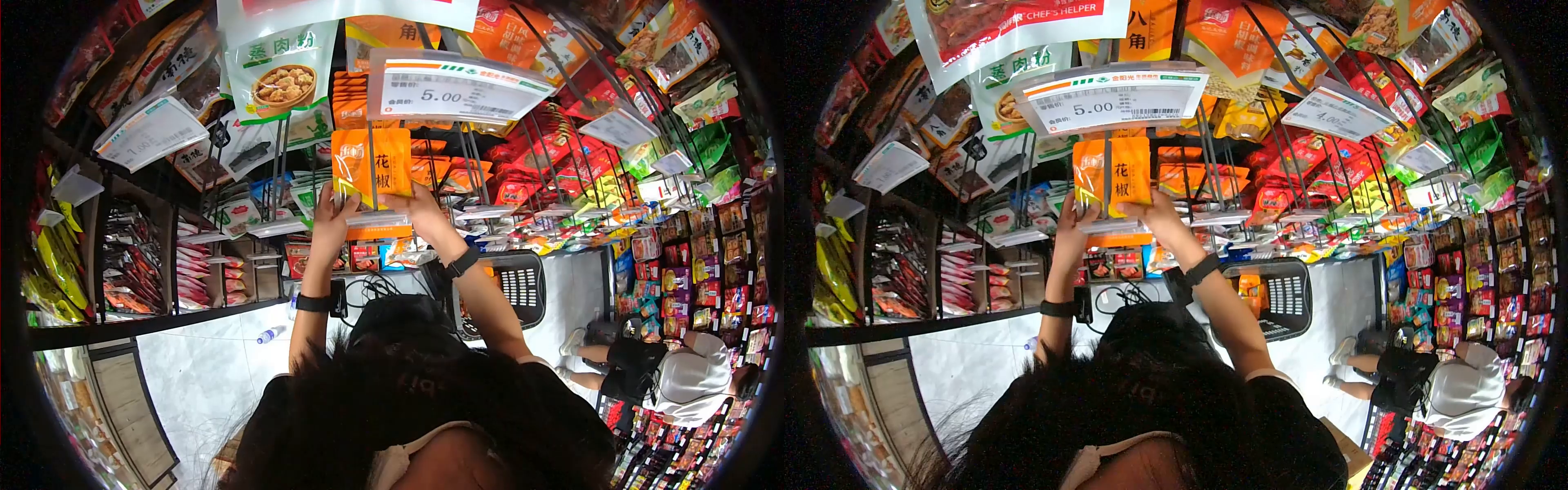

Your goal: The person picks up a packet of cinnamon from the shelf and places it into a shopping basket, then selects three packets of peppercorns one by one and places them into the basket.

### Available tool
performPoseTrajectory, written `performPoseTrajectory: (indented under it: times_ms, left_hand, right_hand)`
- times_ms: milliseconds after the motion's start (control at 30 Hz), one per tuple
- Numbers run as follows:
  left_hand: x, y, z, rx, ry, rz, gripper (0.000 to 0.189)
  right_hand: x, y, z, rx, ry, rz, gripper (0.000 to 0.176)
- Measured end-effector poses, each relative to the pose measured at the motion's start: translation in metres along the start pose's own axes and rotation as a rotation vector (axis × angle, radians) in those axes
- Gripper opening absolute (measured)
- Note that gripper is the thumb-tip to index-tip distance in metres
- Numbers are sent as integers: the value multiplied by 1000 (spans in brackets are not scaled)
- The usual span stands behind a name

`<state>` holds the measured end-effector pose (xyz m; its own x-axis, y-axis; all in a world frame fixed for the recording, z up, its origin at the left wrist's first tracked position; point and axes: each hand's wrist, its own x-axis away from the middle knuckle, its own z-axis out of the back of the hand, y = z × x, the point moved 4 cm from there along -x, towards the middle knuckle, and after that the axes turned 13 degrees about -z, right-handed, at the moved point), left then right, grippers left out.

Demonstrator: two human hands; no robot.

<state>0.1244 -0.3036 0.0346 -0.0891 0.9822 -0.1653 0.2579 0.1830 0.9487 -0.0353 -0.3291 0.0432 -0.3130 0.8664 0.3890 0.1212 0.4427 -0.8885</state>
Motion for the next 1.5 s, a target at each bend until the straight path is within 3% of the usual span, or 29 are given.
performPoseTrajectory:
  times_ms: [100,200,400,600,700,800,1100,1200,1300,1500]
  left_hand:
    - [16,12,-3,-128,-12,-129,37]
    - [28,5,-1,0,-19,-58,36]
    - [47,12,-5,-59,-8,35,37]
    - [66,8,-5,-179,-127,34,33]
    - [72,14,-1,-432,-168,29,27]
    - [76,17,-7,-243,-75,17,24]
    - [96,12,-2,-241,5,34,21]
    - [100,40,-22,-139,48,44,21]
    - [102,34,-16,-278,-37,-24,22]
    - [100,19,-28,-408,-302,44,24]
  right_hand:
    - [6,17,3,-4,-8,-11,34]
    - [25,18,-1,-2,-29,-9,31]
    - [42,22,-3,55,-56,59,26]
    - [53,31,7,157,-57,8,31]
    - [68,26,1,136,-48,22,31]
    - [77,22,-5,147,-27,40,30]
    - [92,33,-7,203,-3,76,27]
    - [99,37,-8,196,1,99,26]
    - [108,35,-7,179,-14,111,28]
    - [121,45,19,241,57,152,28]
